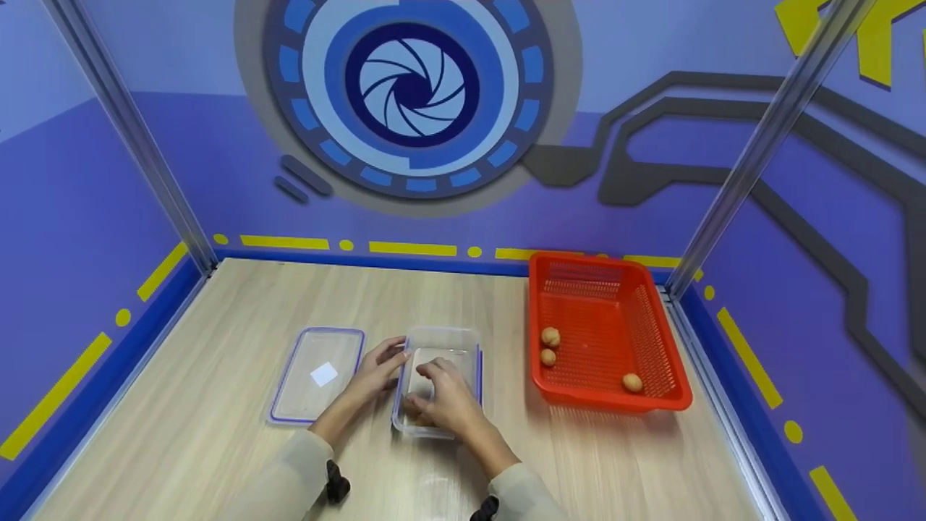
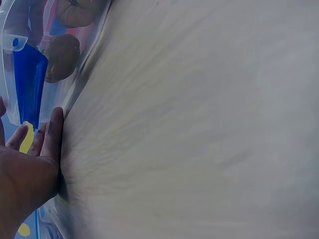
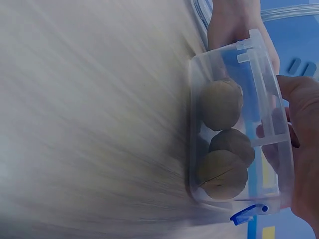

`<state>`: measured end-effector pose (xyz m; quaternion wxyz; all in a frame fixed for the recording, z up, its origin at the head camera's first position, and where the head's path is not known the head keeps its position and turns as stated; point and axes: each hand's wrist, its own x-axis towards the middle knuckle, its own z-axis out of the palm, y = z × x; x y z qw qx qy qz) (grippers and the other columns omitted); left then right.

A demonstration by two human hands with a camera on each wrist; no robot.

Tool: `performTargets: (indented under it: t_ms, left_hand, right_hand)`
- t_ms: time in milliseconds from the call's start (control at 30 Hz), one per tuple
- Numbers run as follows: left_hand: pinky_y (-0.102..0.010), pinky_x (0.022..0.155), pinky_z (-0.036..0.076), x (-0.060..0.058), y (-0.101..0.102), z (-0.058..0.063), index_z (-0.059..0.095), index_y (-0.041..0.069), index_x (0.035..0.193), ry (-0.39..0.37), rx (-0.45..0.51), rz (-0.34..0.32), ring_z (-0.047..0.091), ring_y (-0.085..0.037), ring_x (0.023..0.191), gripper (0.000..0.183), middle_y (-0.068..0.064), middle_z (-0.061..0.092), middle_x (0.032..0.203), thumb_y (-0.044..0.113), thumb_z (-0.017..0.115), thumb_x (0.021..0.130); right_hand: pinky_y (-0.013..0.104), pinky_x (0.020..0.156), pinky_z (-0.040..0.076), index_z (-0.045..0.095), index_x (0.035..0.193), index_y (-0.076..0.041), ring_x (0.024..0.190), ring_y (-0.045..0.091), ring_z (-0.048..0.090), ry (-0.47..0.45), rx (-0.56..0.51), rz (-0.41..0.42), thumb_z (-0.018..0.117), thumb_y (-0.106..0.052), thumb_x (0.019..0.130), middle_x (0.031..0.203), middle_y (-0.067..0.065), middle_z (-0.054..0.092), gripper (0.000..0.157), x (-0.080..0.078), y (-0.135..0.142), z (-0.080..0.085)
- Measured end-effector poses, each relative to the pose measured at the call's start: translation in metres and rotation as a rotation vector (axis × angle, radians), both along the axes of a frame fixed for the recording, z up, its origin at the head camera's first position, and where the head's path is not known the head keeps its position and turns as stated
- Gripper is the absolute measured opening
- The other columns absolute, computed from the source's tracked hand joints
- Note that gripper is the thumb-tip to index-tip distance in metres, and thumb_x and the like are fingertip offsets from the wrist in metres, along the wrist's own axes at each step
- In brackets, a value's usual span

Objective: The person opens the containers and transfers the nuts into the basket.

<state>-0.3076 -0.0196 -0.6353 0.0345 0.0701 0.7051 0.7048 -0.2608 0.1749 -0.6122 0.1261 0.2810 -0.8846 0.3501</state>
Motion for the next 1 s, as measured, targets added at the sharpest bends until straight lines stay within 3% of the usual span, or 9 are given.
performTargets:
  t_ms: [100, 333, 500, 767, 1000]
  left_hand:
    - [-0.039, 0.090, 0.057, -0.005, -0.001, -0.011, 0.053, -0.008, 0.146, 0.011, -0.002, 0.002, 0.064, -0.028, 0.116, 0.049, -0.029, 0.063, 0.135, 0.016, 0.066, 0.105]
    - [-0.044, 0.096, 0.057, -0.001, -0.004, 0.007, 0.048, -0.020, 0.141, 0.076, -0.018, -0.058, 0.064, -0.045, 0.119, 0.046, -0.040, 0.059, 0.132, 0.003, 0.063, 0.104]
    - [-0.049, 0.104, 0.053, -0.008, -0.005, -0.006, 0.049, -0.021, 0.140, 0.143, -0.045, -0.046, 0.061, -0.050, 0.123, 0.045, -0.042, 0.057, 0.134, 0.003, 0.064, 0.104]
    - [-0.031, 0.101, 0.053, -0.010, -0.002, -0.017, 0.049, -0.015, 0.145, 0.133, 0.030, -0.031, 0.061, -0.043, 0.125, 0.049, -0.036, 0.058, 0.137, 0.005, 0.065, 0.104]
    - [-0.028, 0.097, 0.053, -0.010, 0.002, -0.020, 0.048, -0.017, 0.145, 0.138, 0.060, -0.032, 0.062, -0.045, 0.122, 0.049, -0.039, 0.058, 0.136, 0.004, 0.064, 0.104]
  right_hand:
    - [0.046, 0.092, 0.058, 0.072, 0.117, 0.004, 0.104, 0.029, 0.069, -0.004, 0.040, 0.016, 0.089, -0.018, 0.087, 0.111, 0.013, 0.071, 0.041, 0.001, -0.004, 0.000]
    - [0.043, 0.089, 0.059, 0.073, 0.114, 0.006, 0.100, 0.026, 0.069, -0.002, 0.076, 0.040, 0.090, -0.018, 0.085, 0.108, 0.012, 0.072, 0.041, 0.002, -0.006, -0.002]
    - [0.040, 0.087, 0.059, 0.074, 0.113, 0.006, 0.097, 0.025, 0.068, 0.012, 0.097, 0.064, 0.090, -0.020, 0.085, 0.106, 0.012, 0.072, 0.041, 0.001, -0.008, -0.002]
    - [0.040, 0.087, 0.058, 0.075, 0.111, 0.003, 0.096, 0.024, 0.067, 0.032, 0.179, 0.065, 0.090, -0.019, 0.084, 0.104, 0.011, 0.072, 0.038, 0.000, -0.008, 0.000]
    - [0.040, 0.088, 0.058, 0.076, 0.109, 0.003, 0.095, 0.024, 0.066, -0.011, 0.171, 0.065, 0.089, -0.019, 0.084, 0.103, 0.011, 0.072, 0.036, 0.001, -0.007, -0.002]
